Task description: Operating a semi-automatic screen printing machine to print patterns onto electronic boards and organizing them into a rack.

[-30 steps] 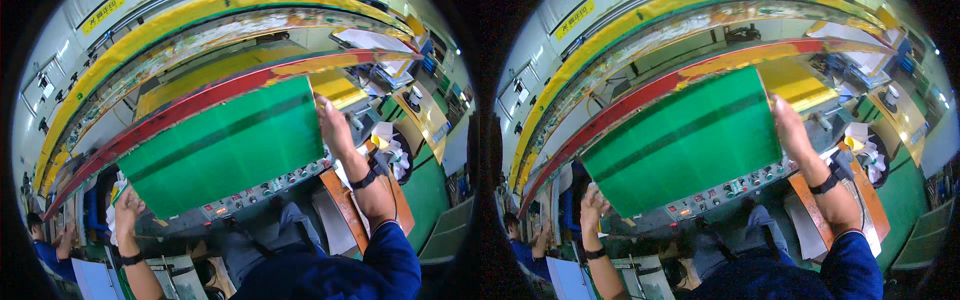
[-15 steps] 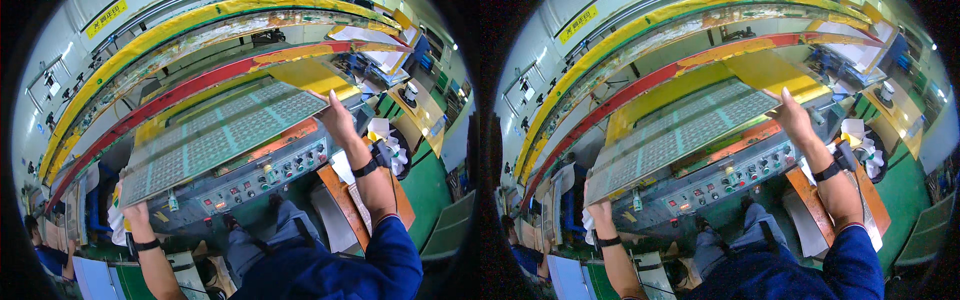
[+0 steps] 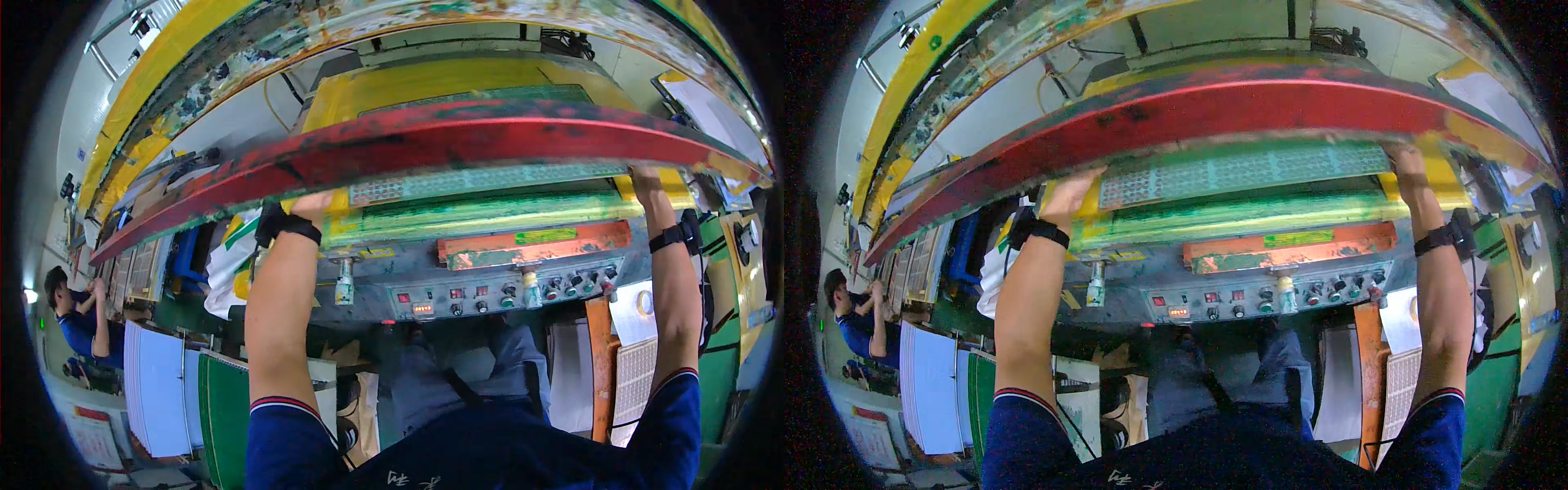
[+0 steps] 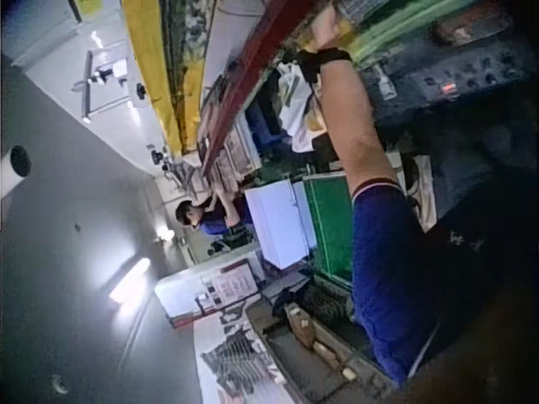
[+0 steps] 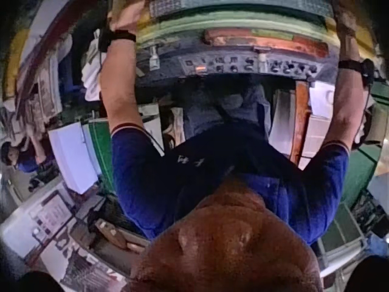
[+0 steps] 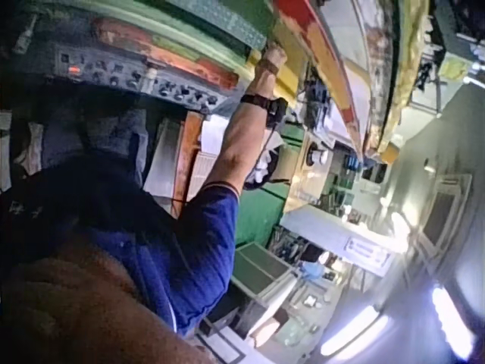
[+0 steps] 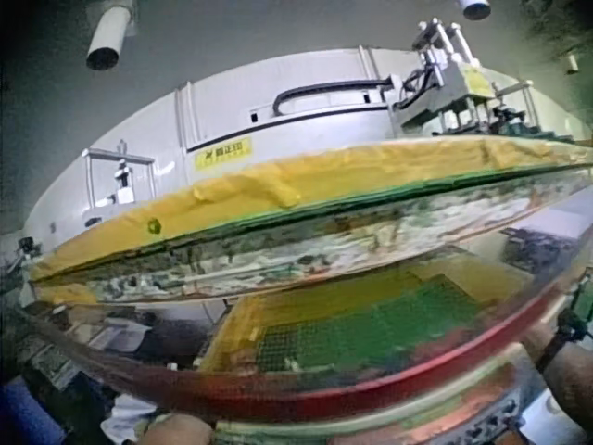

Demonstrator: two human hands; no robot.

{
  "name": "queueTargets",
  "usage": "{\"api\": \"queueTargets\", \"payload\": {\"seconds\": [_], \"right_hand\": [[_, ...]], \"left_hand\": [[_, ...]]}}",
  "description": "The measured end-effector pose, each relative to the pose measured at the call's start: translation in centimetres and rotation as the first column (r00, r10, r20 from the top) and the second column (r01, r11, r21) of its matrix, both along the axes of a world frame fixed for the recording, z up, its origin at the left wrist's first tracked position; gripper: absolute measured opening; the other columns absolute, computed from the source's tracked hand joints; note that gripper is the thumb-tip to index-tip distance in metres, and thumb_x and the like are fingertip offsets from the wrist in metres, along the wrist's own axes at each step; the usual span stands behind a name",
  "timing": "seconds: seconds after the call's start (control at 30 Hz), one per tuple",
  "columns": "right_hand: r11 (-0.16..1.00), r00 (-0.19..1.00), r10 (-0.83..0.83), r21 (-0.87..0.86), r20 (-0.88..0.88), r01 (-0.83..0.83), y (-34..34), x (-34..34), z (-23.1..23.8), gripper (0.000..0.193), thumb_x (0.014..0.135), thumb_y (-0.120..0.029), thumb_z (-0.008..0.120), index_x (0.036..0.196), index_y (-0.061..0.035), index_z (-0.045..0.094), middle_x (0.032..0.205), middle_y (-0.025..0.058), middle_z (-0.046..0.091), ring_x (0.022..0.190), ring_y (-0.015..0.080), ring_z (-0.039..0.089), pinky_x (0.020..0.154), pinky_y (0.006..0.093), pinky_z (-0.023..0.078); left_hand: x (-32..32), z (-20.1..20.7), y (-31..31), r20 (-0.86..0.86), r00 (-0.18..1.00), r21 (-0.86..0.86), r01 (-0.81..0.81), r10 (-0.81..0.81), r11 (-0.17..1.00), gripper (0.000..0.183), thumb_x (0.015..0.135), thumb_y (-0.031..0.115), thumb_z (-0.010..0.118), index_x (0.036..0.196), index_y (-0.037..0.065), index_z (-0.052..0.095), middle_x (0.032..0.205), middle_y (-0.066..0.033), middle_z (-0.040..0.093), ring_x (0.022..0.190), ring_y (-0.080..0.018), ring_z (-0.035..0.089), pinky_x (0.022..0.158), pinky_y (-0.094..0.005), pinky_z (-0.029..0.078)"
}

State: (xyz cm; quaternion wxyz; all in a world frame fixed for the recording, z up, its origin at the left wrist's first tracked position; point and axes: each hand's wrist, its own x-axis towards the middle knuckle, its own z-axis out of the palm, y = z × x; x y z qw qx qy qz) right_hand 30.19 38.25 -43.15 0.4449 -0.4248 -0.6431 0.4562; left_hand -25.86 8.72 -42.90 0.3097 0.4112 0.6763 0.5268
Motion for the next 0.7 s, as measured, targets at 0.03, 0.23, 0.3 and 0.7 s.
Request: {"api": "queueTargets", "payload": {"seconds": [0.03, 0.23, 0.3, 0.7], "right_hand": [[0.999, 1.0, -0.028, 0.034, -0.014, 0.029, -0.2, -0.1, -0.3, 0.021, 0.086, -0.014, 0.056, 0.074, -0.0004, 0.064, 0.079, 0.0023, 0.062, 0.071, 0.0151, 0.053, 0.064, 0.0347, 0.039], [0.995, 0.996, -0.068, 0.083, 0.057, 0.063, 0.8, -0.7, -1.9, 0.02, 0.086, -0.014, 0.056, 0.075, -0.0003, 0.065, 0.081, 0.0032, 0.063, 0.073, 0.0158, 0.054, 0.065, 0.0349, 0.04], [0.992, 0.994, -0.085, 0.098, 0.072, 0.078, 0.5, -0.4, -1.6, 0.019, 0.086, -0.014, 0.056, 0.076, -0.0002, 0.065, 0.081, 0.0035, 0.063, 0.074, 0.0161, 0.054, 0.066, 0.0349, 0.04], [0.985, 0.984, -0.11, 0.145, 0.139, 0.09, 0.5, 0.9, -2.3, 0.018, 0.086, -0.014, 0.056, 0.079, 0.0, 0.065, 0.084, 0.0053, 0.064, 0.078, 0.0176, 0.056, 0.068, 0.0353, 0.041]], "left_hand": [[0.4, 0.2, 0.2, 0.0, 1.0, -0.046, 0.019, -0.019, 0.999, 0.049, 0.091, 0.019, 0.06, 0.134, 0.001, 0.046, 0.131, -0.0118, 0.054, 0.12, -0.0222, 0.052, 0.101, -0.0356, 0.04], [2.4, 2.7, 0.7, 0.089, 0.991, -0.312, 0.125, -0.102, 0.942, 0.06, 0.091, 0.014, 0.061, 0.145, 0.005, 0.034, 0.142, -0.0106, 0.044, 0.125, -0.0181, 0.047, 0.102, -0.0313, 0.037], [2.7, 2.8, 1.1, 0.116, 0.987, -0.343, 0.149, -0.116, 0.928, 0.065, 0.091, 0.012, 0.061, 0.148, 0.006, 0.03, 0.146, -0.0102, 0.041, 0.127, -0.0168, 0.045, 0.103, -0.0299, 0.036], [-1.3, -6.0, 4.0, 0.084, 0.979, -0.094, 0.192, -0.184, 0.977, 0.057, 0.089, 0.011, 0.062, 0.14, -0.001, 0.04, 0.137, -0.0176, 0.049, 0.127, -0.0272, 0.046, 0.102, -0.038, 0.04]]}}
